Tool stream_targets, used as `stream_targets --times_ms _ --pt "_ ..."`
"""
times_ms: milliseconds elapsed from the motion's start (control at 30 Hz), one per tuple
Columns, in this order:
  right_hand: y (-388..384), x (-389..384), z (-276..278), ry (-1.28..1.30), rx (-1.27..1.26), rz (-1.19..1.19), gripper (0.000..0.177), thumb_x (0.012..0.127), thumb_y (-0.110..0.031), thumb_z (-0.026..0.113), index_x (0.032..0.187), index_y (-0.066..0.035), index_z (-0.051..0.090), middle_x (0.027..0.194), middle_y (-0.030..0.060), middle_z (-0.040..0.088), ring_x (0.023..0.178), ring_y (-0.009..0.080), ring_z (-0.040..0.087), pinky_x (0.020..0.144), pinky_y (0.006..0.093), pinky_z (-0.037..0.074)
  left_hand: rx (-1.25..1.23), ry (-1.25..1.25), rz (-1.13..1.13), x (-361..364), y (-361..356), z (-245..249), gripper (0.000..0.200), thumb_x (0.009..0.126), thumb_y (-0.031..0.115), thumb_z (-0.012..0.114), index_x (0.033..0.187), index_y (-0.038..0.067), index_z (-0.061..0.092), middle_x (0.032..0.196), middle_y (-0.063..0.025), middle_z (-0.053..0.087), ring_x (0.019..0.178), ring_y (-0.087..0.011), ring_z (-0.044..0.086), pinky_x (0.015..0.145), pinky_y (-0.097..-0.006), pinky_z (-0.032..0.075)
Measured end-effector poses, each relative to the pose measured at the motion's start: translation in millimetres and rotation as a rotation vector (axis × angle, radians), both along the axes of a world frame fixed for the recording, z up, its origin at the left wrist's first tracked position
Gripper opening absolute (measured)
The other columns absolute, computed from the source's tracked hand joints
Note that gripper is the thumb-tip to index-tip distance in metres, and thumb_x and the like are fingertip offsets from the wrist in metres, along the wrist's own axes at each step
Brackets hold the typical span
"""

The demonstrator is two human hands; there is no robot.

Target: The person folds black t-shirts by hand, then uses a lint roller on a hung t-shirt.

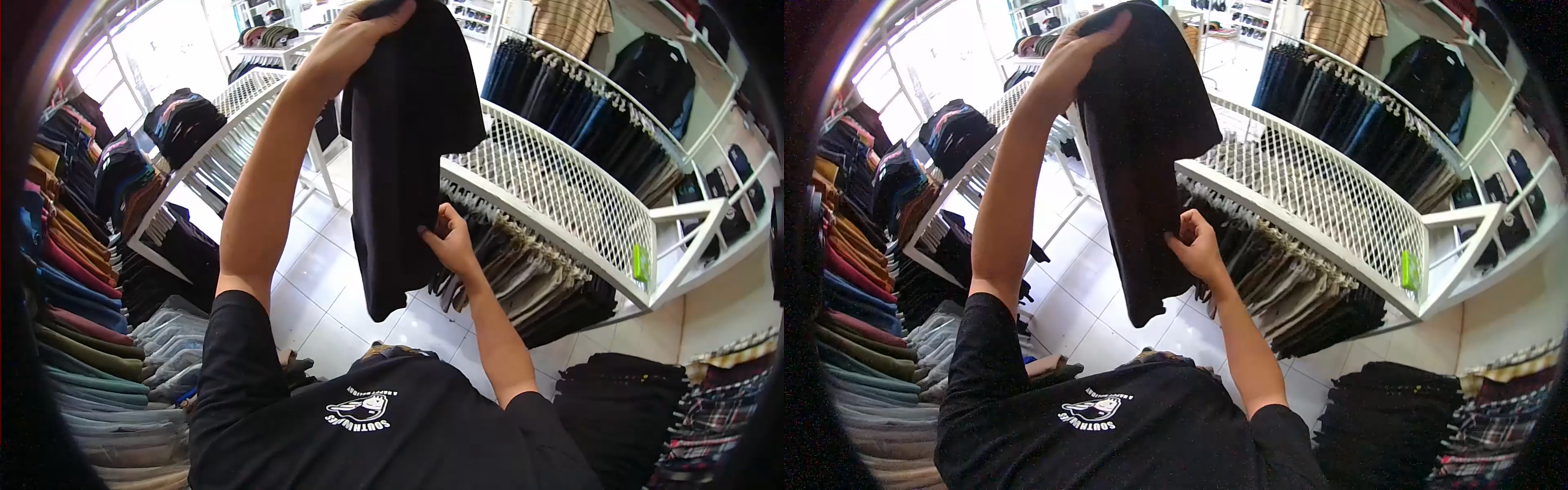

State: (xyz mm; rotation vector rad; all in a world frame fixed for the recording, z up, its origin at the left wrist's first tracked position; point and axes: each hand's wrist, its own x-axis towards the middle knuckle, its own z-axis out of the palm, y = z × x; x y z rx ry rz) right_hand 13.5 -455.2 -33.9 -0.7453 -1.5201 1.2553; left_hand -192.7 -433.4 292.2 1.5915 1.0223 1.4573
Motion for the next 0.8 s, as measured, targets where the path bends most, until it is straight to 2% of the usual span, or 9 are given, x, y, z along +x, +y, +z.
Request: stream_targets --times_ms 67,233,300,333,467,533,567,667,800 --pt "-14 25 12 -0.004 -0.017 -0.016 0.031 0.089 -0.003 0.071 0.119 0.001 0.064 0.104 0.0041 0.07 0.094 0.0101 0.063 0.085 0.0279 0.051 0.046 -0.021 -0.134 6 6 -1 0.049 0.099 0.04 0.067 0.13 0.001 0.064 0.111 -0.009 0.072 0.096 -0.0161 0.069 0.084 -0.0294 0.057" --pt "-35 77 10 -0.096 -0.043 0.033 0.033 0.089 -0.003 0.072 0.12 0.003 0.065 0.108 0.0068 0.073 0.099 0.0127 0.066 0.088 0.0313 0.053 0.087 -0.02 -0.087 39 -3 7 0.049 0.099 0.041 0.066 0.127 0.001 0.066 0.11 -0.0088 0.073 0.094 -0.0155 0.069 0.083 -0.0291 0.056" --pt "-40 104 -3 -0.326 0.031 -0.023 0.035 0.088 -0.008 0.075 0.12 0.003 0.066 0.109 0.0073 0.073 0.1 0.0138 0.066 0.09 0.033 0.053 0.125 -0.017 -0.129 45 4 8 0.048 0.099 0.041 0.066 0.127 0.001 0.065 0.111 -0.0096 0.072 0.095 -0.0164 0.069 0.083 -0.0298 0.057" --pt "-45 118 -8 -0.325 0.03 -0.031 0.035 0.088 -0.008 0.075 0.12 0.003 0.066 0.109 0.0073 0.073 0.1 0.0138 0.066 0.09 0.033 0.053 0.126 -0.016 -0.137 47 7 10 0.048 0.099 0.041 0.066 0.127 0.001 0.065 0.111 -0.0096 0.072 0.095 -0.0164 0.069 0.083 -0.0298 0.057" --pt "-73 180 -15 -0.255 -0.118 -0.046 0.041 0.084 -0.02 0.082 0.113 0.005 0.069 0.103 0.0084 0.074 0.095 0.0128 0.066 0.085 0.0352 0.054 0.173 -0.057 -0.136 49 7 13 0.048 0.1 0.038 0.065 0.132 0.002 0.062 0.116 -0.0101 0.071 0.101 -0.0193 0.069 0.087 -0.0331 0.057" --pt "-90 213 -3 -0.529 -0.225 -0.08 0.042 0.08 -0.022 0.086 0.109 0.004 0.072 0.097 0.0065 0.075 0.09 0.0121 0.066 0.083 0.0331 0.054 0.207 -0.107 -0.102 25 47 -1 0.056 0.094 0.042 0.072 0.132 0.001 0.063 0.12 -0.0114 0.07 0.103 -0.0183 0.07 0.088 -0.0305 0.056" --pt "-98 229 1 -0.508 -0.274 -0.072 0.043 0.078 -0.023 0.089 0.107 0.003 0.074 0.095 0.0052 0.076 0.087 0.0112 0.066 0.081 0.0312 0.053 0.206 -0.111 -0.109 21 52 -3 0.056 0.094 0.042 0.072 0.132 0.001 0.063 0.12 -0.0114 0.07 0.103 -0.0183 0.07 0.088 -0.0305 0.056" --pt "-109 280 5 -0.574 -0.37 -0.09 0.043 0.078 -0.022 0.089 0.11 0.003 0.074 0.097 0.0046 0.075 0.086 0.0104 0.066 0.08 0.0298 0.053 0.143 -0.117 -0.033 12 63 -8 0.055 0.095 0.042 0.071 0.131 0.001 0.063 0.118 -0.0104 0.071 0.102 -0.0177 0.07 0.087 -0.0296 0.057" --pt "-122 337 24 -0.487 -0.453 -0.13 0.037 0.079 -0.009 0.082 0.112 0.004 0.073 0.096 0.0041 0.074 0.083 0.0123 0.067 0.08 0.0292 0.054 0.124 -0.061 0.084 19 67 -19 0.051 0.096 0.04 0.07 0.13 0.002 0.064 0.116 -0.0087 0.071 0.099 -0.0168 0.07 0.086 -0.0298 0.056"
